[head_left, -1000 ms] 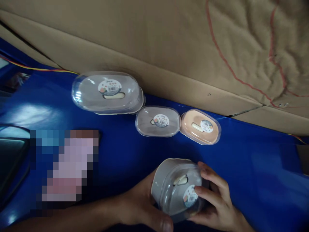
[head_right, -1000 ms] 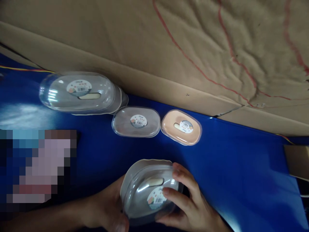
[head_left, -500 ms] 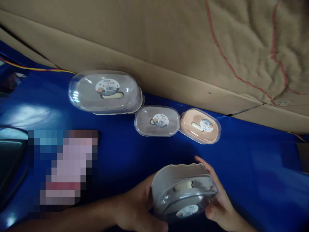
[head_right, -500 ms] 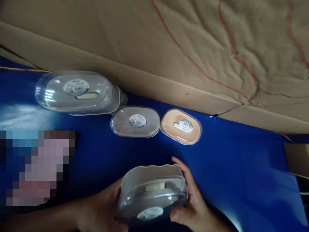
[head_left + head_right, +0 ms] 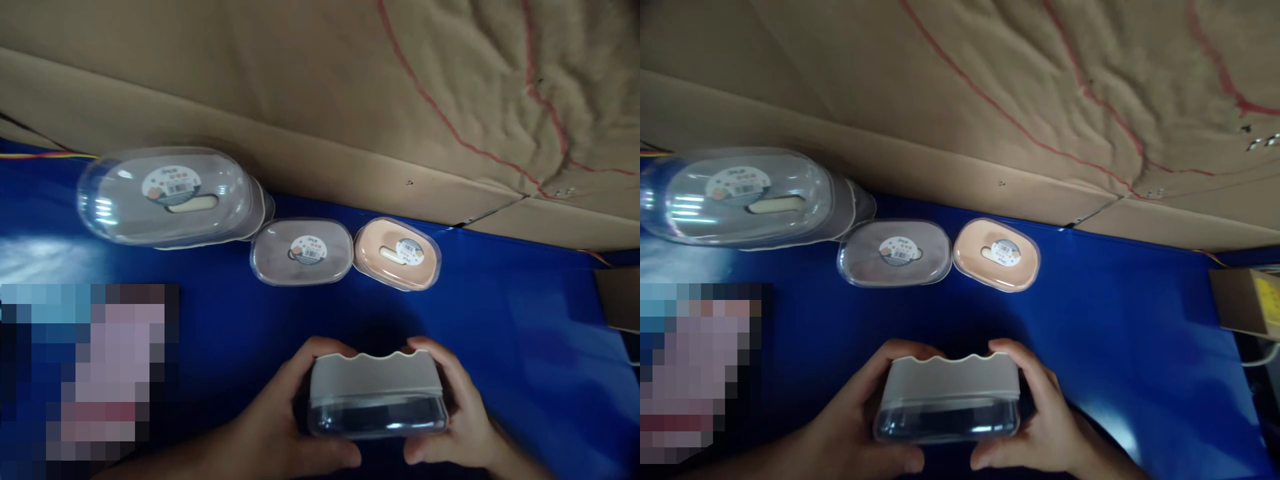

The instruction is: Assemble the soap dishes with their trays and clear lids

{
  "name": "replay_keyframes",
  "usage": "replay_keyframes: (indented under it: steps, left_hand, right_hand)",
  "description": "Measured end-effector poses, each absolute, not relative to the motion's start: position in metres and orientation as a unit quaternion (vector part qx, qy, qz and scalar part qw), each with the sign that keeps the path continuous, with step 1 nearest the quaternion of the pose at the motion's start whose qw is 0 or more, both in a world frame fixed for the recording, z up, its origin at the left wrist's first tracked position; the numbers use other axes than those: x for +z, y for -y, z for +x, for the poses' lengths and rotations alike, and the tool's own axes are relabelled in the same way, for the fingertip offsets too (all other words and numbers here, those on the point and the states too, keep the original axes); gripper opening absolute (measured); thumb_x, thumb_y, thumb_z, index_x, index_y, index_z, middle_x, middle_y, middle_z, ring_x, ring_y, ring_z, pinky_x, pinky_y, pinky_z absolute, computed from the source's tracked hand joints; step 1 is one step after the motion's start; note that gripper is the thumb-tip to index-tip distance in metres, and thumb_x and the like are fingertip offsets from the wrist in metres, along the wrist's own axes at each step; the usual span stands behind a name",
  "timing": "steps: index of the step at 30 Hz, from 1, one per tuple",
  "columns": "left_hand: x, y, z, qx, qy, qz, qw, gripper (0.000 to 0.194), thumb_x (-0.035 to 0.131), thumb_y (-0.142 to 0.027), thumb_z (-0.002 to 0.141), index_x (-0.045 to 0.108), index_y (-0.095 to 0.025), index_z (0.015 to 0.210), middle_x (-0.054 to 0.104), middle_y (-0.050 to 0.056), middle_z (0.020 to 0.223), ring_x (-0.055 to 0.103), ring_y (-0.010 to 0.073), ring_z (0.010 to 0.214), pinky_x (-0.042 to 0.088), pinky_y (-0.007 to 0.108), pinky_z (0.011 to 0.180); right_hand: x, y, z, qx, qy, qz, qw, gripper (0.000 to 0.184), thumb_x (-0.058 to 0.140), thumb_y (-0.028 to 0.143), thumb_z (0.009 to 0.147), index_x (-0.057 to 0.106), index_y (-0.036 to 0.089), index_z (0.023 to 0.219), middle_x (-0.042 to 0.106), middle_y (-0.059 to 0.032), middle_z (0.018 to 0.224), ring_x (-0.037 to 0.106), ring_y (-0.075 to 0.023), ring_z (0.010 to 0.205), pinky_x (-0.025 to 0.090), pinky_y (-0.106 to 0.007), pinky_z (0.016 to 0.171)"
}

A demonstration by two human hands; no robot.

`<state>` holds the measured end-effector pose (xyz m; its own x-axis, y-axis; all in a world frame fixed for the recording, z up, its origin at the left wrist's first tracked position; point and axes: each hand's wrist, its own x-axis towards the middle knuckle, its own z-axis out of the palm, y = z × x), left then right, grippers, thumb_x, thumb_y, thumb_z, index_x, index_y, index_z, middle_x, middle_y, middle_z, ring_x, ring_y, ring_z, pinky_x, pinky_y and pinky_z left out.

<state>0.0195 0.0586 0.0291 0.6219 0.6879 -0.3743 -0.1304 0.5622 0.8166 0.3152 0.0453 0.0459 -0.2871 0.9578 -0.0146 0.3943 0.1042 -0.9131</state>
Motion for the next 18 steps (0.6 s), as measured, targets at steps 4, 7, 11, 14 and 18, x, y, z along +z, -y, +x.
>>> replay_keyframes:
  steps: [4, 7, 11, 14, 18]
  left_hand:
    - [0.022, -0.053, 0.018, 0.260, -0.357, 0.402, 0.802, 0.069, 0.091, -0.029, 0.082, 0.050, -0.037, 0.137, 0.064, 0.005, 0.135, 0.066, 0.0248, 0.115, 0.056, 0.036, 0.093]
    - [0.024, -0.054, 0.019, 0.266, -0.354, 0.387, 0.809, 0.067, 0.091, -0.028, 0.083, 0.050, -0.035, 0.136, 0.063, 0.006, 0.135, 0.067, 0.0246, 0.114, 0.057, 0.036, 0.093]
    - [0.030, -0.055, 0.021, 0.260, -0.340, 0.365, 0.827, 0.068, 0.091, -0.030, 0.083, 0.049, -0.036, 0.135, 0.064, 0.005, 0.132, 0.067, 0.0237, 0.111, 0.057, 0.035, 0.089]
    - [0.030, -0.054, 0.021, 0.252, -0.338, 0.365, 0.830, 0.068, 0.091, -0.030, 0.083, 0.047, -0.038, 0.135, 0.063, 0.004, 0.131, 0.067, 0.0212, 0.106, 0.057, 0.033, 0.086]
    - [0.025, -0.051, 0.019, 0.241, -0.368, 0.382, 0.813, 0.075, 0.094, -0.032, 0.079, 0.047, -0.038, 0.136, 0.059, 0.006, 0.138, 0.066, 0.0264, 0.114, 0.057, 0.038, 0.091]
  right_hand:
    - [0.045, -0.046, 0.316, 0.409, 0.693, -0.504, 0.314, 0.093, 0.086, 0.076, 0.072, 0.058, 0.030, 0.148, 0.080, -0.0058, 0.115, 0.081, -0.0225, 0.092, 0.066, -0.026, 0.082]
    - [0.045, -0.048, 0.316, 0.411, 0.695, -0.504, 0.306, 0.093, 0.087, 0.076, 0.071, 0.061, 0.027, 0.146, 0.080, -0.0074, 0.114, 0.081, -0.0237, 0.090, 0.067, -0.028, 0.082]
    - [0.041, -0.046, 0.320, 0.436, 0.689, -0.502, 0.290, 0.096, 0.087, 0.077, 0.071, 0.060, 0.027, 0.149, 0.080, -0.0066, 0.110, 0.080, -0.0252, 0.086, 0.068, -0.032, 0.081]
    - [0.036, -0.042, 0.323, 0.456, 0.691, -0.491, 0.272, 0.106, 0.084, 0.078, 0.075, 0.047, 0.028, 0.161, 0.077, -0.0101, 0.124, 0.080, -0.0283, 0.097, 0.067, -0.036, 0.089]
    - [0.032, -0.040, 0.324, 0.435, 0.736, -0.459, 0.241, 0.115, 0.068, 0.081, 0.088, 0.018, 0.025, 0.174, 0.058, -0.0186, 0.157, 0.066, -0.0365, 0.135, 0.057, -0.046, 0.111]
